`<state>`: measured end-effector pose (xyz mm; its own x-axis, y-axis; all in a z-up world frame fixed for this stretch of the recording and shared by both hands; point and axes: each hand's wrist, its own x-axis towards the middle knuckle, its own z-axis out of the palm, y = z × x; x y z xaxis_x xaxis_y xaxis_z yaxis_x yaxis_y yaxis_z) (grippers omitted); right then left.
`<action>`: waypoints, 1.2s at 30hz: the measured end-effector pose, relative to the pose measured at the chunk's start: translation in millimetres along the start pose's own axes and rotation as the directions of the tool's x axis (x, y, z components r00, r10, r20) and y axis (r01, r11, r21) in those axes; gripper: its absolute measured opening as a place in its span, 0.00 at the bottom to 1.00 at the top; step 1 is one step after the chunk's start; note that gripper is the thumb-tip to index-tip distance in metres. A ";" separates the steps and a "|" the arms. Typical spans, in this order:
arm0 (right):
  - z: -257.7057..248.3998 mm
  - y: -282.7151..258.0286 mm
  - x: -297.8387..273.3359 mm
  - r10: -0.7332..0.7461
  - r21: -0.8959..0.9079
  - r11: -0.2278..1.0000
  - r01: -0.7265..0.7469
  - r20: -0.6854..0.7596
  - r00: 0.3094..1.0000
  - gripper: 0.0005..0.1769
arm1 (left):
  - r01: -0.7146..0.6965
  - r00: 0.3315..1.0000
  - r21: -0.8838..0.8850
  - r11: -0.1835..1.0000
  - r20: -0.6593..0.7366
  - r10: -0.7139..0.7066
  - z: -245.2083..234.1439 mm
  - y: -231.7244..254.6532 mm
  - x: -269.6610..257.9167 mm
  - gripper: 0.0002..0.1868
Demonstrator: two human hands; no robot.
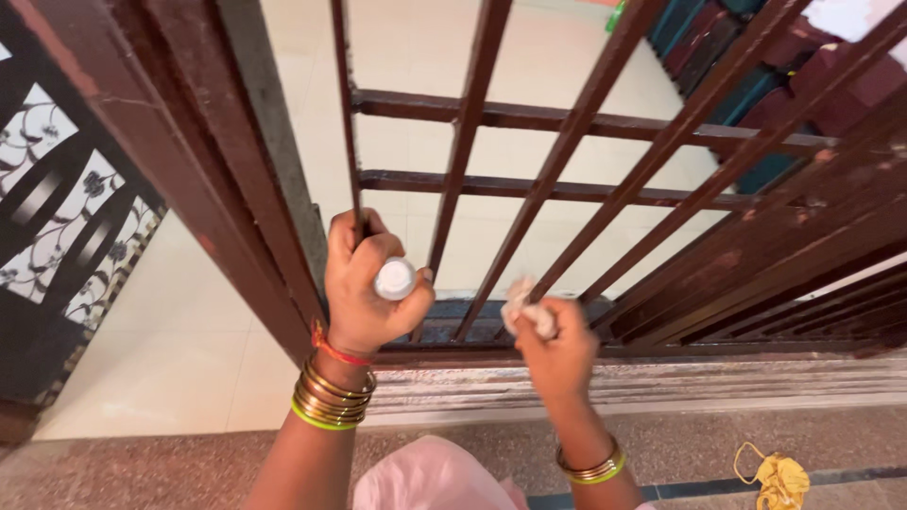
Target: The person cleans a brown metal security gate using a white spray bottle and a white cloth. They repeatedly spray the liquid onto the metal bars and wipe the surface with the cloth, focusing on the lower horizontal sections and vertical bars of the gate.
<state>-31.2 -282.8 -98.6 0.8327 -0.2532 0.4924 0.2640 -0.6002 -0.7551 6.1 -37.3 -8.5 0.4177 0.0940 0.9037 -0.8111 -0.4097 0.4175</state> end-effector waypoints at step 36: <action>-116.1 52.1 12.2 -0.199 0.057 0.960 0.275 -0.551 0.810 0.20 | -0.030 0.999 0.133 0.991 -0.014 0.032 12.0 1.2 -3.9 0.18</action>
<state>-63.8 -405.2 -81.7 0.3535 -0.5038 0.7882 0.5106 -0.6021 -0.6139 8.4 -49.0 -12.7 0.3860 0.0937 0.9177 -0.7613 -0.5294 0.3743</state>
